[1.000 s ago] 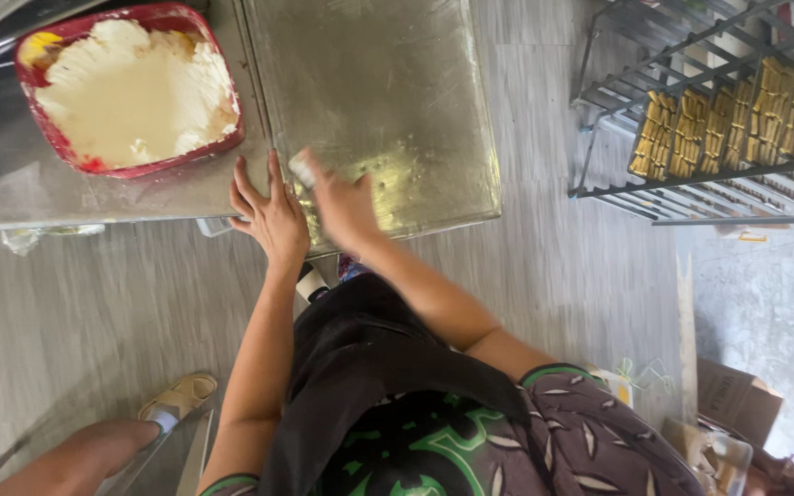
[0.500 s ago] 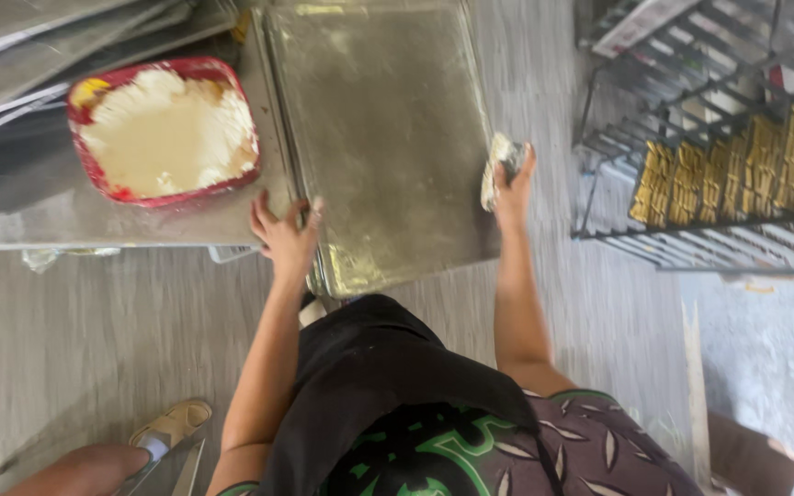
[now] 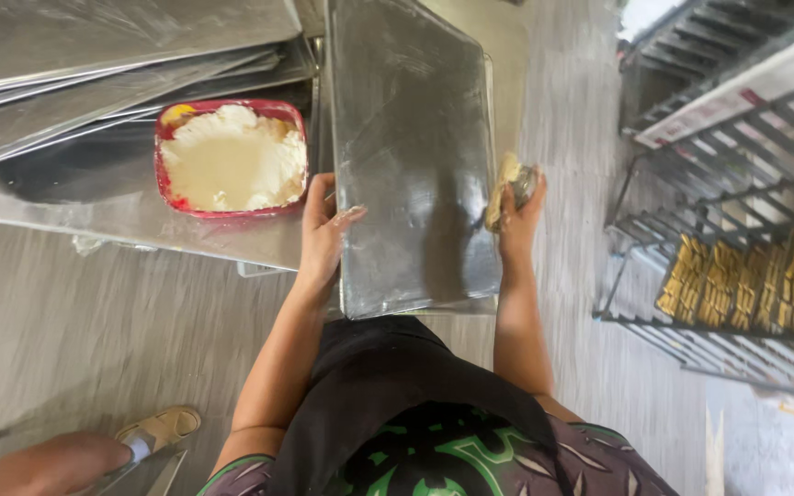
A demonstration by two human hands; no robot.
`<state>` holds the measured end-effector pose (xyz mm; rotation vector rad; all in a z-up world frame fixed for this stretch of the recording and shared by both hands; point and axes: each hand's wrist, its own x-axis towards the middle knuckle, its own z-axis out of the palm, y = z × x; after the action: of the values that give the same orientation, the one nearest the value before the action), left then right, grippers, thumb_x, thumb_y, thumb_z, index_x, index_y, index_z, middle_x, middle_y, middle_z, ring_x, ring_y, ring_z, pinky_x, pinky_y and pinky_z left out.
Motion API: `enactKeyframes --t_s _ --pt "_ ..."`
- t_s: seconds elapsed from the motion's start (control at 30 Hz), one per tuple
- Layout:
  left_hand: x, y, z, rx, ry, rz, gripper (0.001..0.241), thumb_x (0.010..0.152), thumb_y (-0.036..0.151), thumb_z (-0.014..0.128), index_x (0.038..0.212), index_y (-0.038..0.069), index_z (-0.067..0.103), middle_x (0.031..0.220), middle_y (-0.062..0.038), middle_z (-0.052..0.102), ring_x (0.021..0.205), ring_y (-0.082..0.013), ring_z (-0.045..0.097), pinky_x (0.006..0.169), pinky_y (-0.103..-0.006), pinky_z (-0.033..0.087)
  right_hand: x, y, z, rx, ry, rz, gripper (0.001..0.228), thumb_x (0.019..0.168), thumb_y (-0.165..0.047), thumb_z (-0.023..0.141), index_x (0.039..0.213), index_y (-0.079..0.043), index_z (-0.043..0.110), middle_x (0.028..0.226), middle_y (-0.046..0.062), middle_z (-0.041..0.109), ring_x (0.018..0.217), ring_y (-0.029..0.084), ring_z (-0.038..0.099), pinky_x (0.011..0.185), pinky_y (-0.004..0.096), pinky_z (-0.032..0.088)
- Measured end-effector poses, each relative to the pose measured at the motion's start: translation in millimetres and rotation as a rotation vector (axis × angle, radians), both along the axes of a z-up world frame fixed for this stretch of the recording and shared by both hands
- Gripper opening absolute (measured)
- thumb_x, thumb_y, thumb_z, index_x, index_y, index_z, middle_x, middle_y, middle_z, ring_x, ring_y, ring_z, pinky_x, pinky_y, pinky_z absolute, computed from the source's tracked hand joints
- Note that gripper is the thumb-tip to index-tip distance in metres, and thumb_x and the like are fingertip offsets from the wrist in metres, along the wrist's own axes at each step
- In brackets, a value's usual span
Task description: The person repeatedly scoops a white paste from a red container and spreads it across the surface of metal baking trays using a small metal scraper. After greasing several trays, the person stacks them on the table.
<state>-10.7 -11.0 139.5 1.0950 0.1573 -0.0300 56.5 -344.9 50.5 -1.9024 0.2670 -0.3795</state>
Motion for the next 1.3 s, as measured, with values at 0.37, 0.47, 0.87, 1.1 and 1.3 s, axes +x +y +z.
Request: enactKeyframes --t_s 0.37,0.47,0.87,1.1,1.3 --pt "92 50 -25 -0.186 -0.363 0.707 0.073 0.089 -0.010 0.063 0.151 0.009 0.029 0.150 -0.014 0.041 0.137 -0.0252 0.045 0.118 -0.0400 0.038 36 86 77 -0.051 -0.502 0.158 0.067 0.110 -0.021 0.062 0.163 -0.004 0.025 0.169 0.015 0.031 0.156 0.031 0.035 0.132 0.043 0.030" --pt "176 65 -65 0.100 -0.209 0.961 0.073 0.100 -0.005 0.069 0.154 0.004 0.020 0.157 -0.017 0.032 0.142 -0.0257 0.037 0.122 -0.0390 0.029 20 114 62 0.049 -0.374 0.286 0.070 0.108 -0.025 0.063 0.162 -0.003 0.025 0.168 0.018 0.031 0.153 0.032 0.036 0.129 0.044 0.030" --pt "-2 26 -77 0.974 -0.276 0.288 0.014 0.097 0.007 0.065 0.111 0.008 0.068 0.103 -0.014 0.070 0.100 -0.0282 0.070 0.089 -0.0380 0.055 122 107 -26 -0.705 -0.332 0.576 0.068 0.102 -0.014 0.064 0.160 -0.010 0.028 0.147 0.020 0.057 0.125 0.036 0.061 0.105 0.051 0.038" --pt "-55 21 -113 1.389 0.121 0.414 0.030 0.102 0.023 0.065 0.125 0.006 0.055 0.116 -0.013 0.056 0.111 -0.0344 0.057 0.078 -0.0464 0.055 217 187 -58 -1.575 -0.354 0.521 0.072 0.088 -0.002 0.060 0.156 -0.011 0.040 0.124 0.021 0.065 0.088 0.034 0.066 0.085 0.052 0.046" --pt "-51 26 -124 1.517 0.189 0.247 0.045 0.103 0.019 0.059 0.148 0.016 0.054 0.119 -0.012 0.056 0.110 -0.0332 0.056 0.071 -0.0440 0.055 -38 184 -58 -1.336 -0.498 1.209 0.067 0.102 -0.015 0.055 0.164 -0.021 0.031 0.130 0.014 0.065 0.103 0.028 0.067 0.094 0.050 0.050"
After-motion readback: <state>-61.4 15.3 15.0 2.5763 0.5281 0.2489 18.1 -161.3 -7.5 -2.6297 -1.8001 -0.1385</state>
